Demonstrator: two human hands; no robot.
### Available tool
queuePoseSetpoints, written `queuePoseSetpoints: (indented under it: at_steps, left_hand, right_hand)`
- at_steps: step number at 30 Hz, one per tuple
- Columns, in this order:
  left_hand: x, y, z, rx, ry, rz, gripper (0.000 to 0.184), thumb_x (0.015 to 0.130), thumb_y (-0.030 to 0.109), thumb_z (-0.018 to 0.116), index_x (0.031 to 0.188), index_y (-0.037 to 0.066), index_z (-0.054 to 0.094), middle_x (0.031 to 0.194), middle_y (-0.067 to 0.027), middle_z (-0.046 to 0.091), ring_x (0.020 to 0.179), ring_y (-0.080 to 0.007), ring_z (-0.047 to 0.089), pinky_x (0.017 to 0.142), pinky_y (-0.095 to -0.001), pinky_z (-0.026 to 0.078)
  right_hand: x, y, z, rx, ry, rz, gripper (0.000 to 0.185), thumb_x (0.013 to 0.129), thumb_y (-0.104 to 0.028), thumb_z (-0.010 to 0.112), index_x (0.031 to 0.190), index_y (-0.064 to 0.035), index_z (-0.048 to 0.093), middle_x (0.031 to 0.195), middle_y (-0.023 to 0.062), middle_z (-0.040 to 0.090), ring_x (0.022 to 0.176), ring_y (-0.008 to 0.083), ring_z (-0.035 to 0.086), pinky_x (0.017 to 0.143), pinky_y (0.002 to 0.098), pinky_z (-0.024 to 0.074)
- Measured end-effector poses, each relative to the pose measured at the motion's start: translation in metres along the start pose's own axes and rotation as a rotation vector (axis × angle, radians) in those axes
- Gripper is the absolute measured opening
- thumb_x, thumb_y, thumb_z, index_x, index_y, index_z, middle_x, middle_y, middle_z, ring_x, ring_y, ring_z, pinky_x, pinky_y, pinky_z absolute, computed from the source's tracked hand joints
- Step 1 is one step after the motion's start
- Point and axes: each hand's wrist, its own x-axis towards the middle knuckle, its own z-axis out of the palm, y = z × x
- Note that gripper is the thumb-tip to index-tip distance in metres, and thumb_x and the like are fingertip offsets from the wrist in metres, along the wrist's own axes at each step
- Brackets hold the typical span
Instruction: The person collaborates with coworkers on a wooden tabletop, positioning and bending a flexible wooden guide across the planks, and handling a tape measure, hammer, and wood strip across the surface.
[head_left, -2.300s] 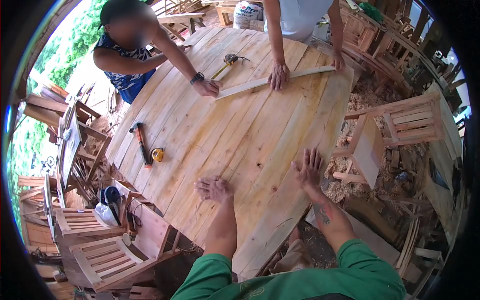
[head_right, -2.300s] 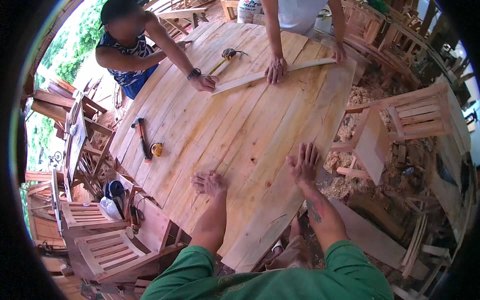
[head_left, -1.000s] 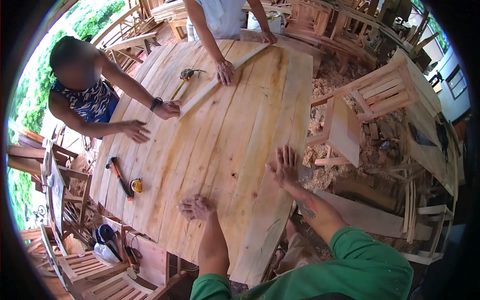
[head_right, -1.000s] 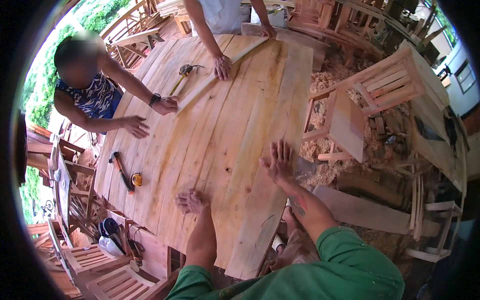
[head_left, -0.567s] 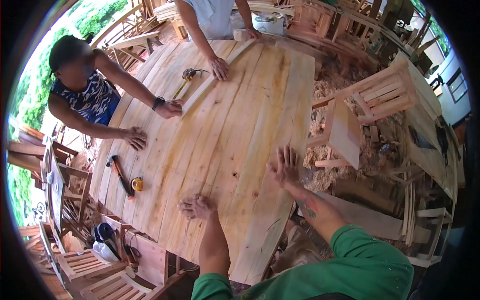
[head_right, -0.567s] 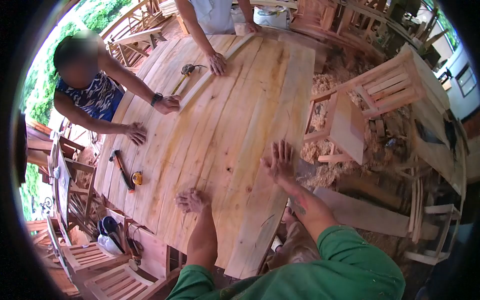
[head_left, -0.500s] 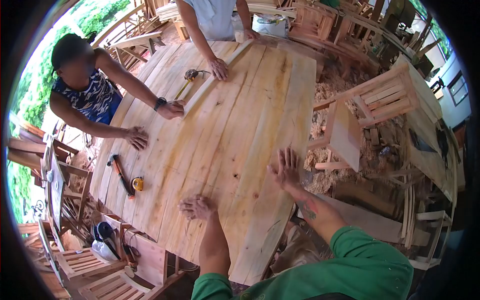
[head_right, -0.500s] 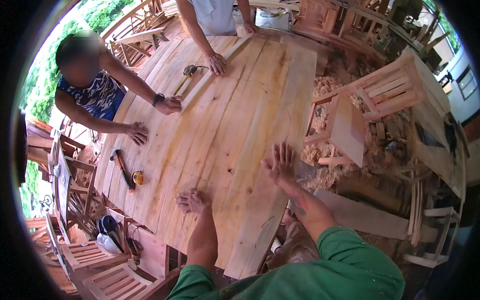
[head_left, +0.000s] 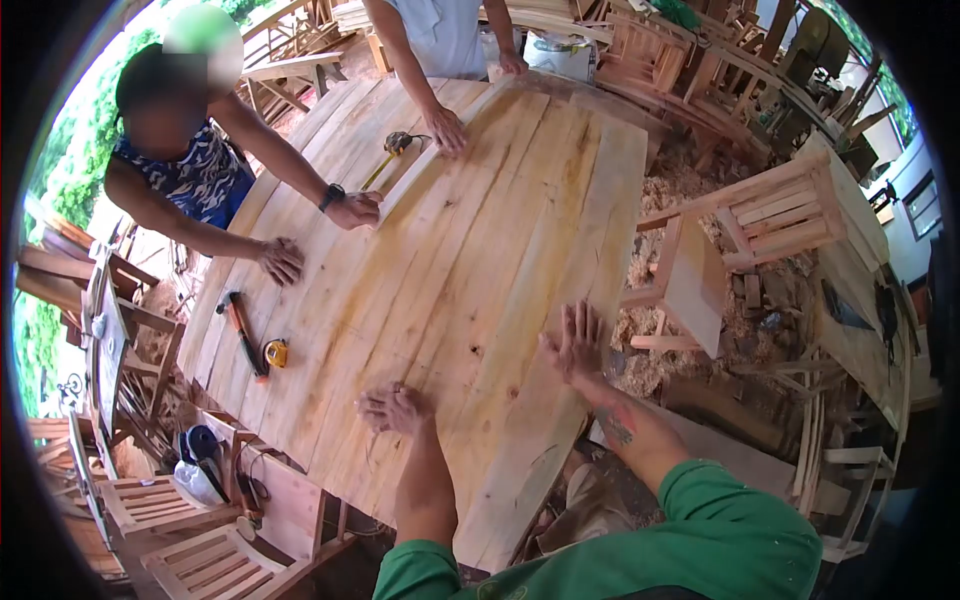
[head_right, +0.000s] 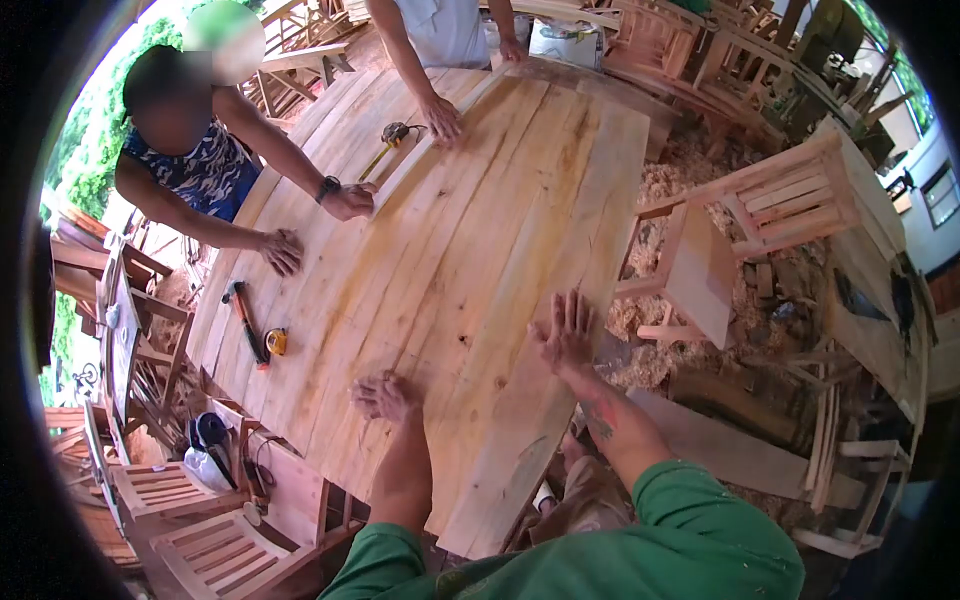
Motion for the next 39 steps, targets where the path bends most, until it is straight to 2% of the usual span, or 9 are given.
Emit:
queuePoseSetpoints:
  at_steps: [7,9,13,20,23,29,31,35,39]
  left_hand:
    - [0.003,0.002,0.003,0.041,0.023,-0.032,0.063,0.092,0.034,0.034,0.145,0.002,0.019,0.153,-0.0194,0.011,0.139,-0.0393,0.012,0.106,-0.0597,0.015]
    - [0.002,0.002,0.003,0.072,0.034,-0.027,0.063,0.092,0.034,0.035,0.145,0.002,0.02,0.152,-0.0195,0.011,0.139,-0.0394,0.013,0.106,-0.0594,0.016]
    - [0.004,-0.001,0.008,0.069,0.055,-0.045,0.064,0.091,0.034,0.036,0.144,0.002,0.021,0.152,-0.0204,0.012,0.139,-0.0397,0.014,0.107,-0.0586,0.017]
    - [0.008,-0.003,0.016,0.012,0.153,-0.03,0.065,0.09,0.036,0.037,0.143,0.0,0.022,0.151,-0.0219,0.014,0.139,-0.0396,0.015,0.108,-0.0575,0.013]
    - [0.007,-0.001,0.014,0.087,0.159,-0.068,0.061,0.094,0.037,0.03,0.143,0.002,0.023,0.152,-0.0181,0.015,0.139,-0.0356,0.016,0.108,-0.0543,0.016]
    - [0.006,0.0,0.009,0.012,0.093,-0.048,0.061,0.093,0.036,0.031,0.144,0.002,0.022,0.152,-0.0179,0.014,0.139,-0.0367,0.016,0.108,-0.0555,0.016]
    - [0.004,-0.002,0.009,0.017,0.097,-0.022,0.063,0.091,0.034,0.032,0.144,0.0,0.021,0.152,-0.0206,0.014,0.139,-0.039,0.013,0.109,-0.0572,0.011]
    - [0.009,-0.004,0.018,-0.021,0.11,-0.034,0.062,0.091,0.033,0.032,0.143,0.0,0.022,0.152,-0.0207,0.014,0.139,-0.0397,0.013,0.109,-0.0564,0.01]
    - [0.007,-0.002,0.013,-0.013,0.115,-0.034,0.061,0.092,0.033,0.03,0.143,0.0,0.022,0.151,-0.0207,0.015,0.139,-0.0401,0.013,0.11,-0.0557,0.011]
  right_hand:
    - [0.0,-0.001,0.002,-0.01,0.028,-0.013,0.077,0.085,-0.054,0.048,0.142,-0.0052,0.029,0.147,0.0221,0.024,0.138,0.0392,0.018,0.111,0.0557,0.0081]
    - [0.001,-0.001,0.001,-0.009,-0.032,0.022,0.075,0.088,-0.054,0.044,0.143,-0.007,0.027,0.148,0.0224,0.022,0.139,0.0376,0.014,0.112,0.0543,0.0064]
    - [0.0,0.001,0.004,0.006,-0.035,-0.012,0.078,0.085,-0.055,0.046,0.143,-0.0062,0.027,0.149,0.0223,0.02,0.138,0.0393,0.016,0.111,0.0558,0.0071]
    - [0.001,0.0,0.002,-0.02,-0.072,-0.012,0.077,0.087,-0.055,0.045,0.144,-0.0066,0.025,0.15,0.0227,0.015,0.139,0.0393,0.013,0.111,0.0557,0.007]
    - [0.002,-0.001,0.001,-0.035,-0.078,-0.005,0.077,0.087,-0.054,0.045,0.144,-0.007,0.024,0.15,0.0231,0.016,0.139,0.0379,0.013,0.112,0.0548,0.0055]
    - [0.001,0.001,0.005,-0.087,-0.036,0.001,0.076,0.087,-0.053,0.046,0.144,-0.0077,0.024,0.149,0.0219,0.018,0.138,0.0379,0.015,0.111,0.0552,0.0079]
    - [0.0,0.001,0.004,-0.059,-0.053,-0.004,0.076,0.087,-0.053,0.047,0.144,-0.0077,0.025,0.149,0.0217,0.02,0.138,0.0379,0.016,0.111,0.0552,0.0081]
    - [0.0,0.0,0.003,-0.031,-0.028,-0.017,0.075,0.087,-0.053,0.047,0.144,-0.0075,0.027,0.149,0.0217,0.02,0.138,0.0382,0.016,0.111,0.0552,0.0076]
    - [0.001,-0.002,-0.002,-0.01,-0.091,0.02,0.078,0.087,-0.055,0.044,0.144,-0.0064,0.025,0.15,0.0221,0.015,0.14,0.037,0.01,0.112,0.0531,0.005]
